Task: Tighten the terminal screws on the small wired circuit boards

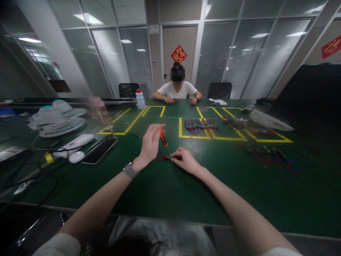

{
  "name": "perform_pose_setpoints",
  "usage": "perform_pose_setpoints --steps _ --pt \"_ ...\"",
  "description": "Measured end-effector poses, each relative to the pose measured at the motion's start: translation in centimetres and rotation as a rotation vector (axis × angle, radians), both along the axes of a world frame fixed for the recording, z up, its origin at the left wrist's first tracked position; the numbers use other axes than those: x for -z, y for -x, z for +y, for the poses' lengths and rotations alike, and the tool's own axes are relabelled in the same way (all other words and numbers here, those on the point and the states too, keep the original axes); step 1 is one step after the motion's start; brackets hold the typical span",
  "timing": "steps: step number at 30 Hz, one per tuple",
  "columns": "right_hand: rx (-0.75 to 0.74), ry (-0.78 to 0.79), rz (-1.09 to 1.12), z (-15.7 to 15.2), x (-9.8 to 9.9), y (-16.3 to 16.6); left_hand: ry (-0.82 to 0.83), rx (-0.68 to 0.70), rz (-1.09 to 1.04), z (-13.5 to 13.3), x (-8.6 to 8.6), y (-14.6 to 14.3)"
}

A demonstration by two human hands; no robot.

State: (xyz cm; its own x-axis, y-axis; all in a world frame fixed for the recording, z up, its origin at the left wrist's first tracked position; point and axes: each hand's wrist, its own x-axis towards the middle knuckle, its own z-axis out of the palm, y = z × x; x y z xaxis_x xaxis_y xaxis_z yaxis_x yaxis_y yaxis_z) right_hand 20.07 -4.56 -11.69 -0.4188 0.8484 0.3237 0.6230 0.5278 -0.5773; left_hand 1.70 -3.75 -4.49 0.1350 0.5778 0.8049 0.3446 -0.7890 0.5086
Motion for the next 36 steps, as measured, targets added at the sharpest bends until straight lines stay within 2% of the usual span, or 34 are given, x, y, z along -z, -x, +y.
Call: perform_pose_setpoints --steps 5,11,17,22,25,31,36 --pt "-0.001 0.003 -0.005 -0.05 -0.08 0.02 0.038 0.057 -0.013 0.20 0.05 -0.06" --pt "0.006 -0.003 -0.008 0.04 0.08 0.00 0.018 -0.016 0.044 -0.02 -0.27 0.13" --pt "0.008 -0.008 -0.010 0.14 0.20 0.04 0.056 0.088 -0.022 0.03 0.09 -0.21" --pt "0.011 -0.008 0.000 0.02 0.06 0.11 -0.017 -0.013 0.008 0.15 -0.10 0.02" --pt "0.012 -0.003 -0.006 -0.08 -0.08 0.15 0.007 -0.030 0.020 0.02 -0.30 0.21" --pt "0.019 0.014 0.001 -0.25 -0.32 0.19 0.075 0.098 -0.038 0.19 0.16 0.04" --pt "0.014 0.007 -0.010 -0.17 -0.27 0.14 -0.011 0.042 0.007 0.16 0.03 0.14"
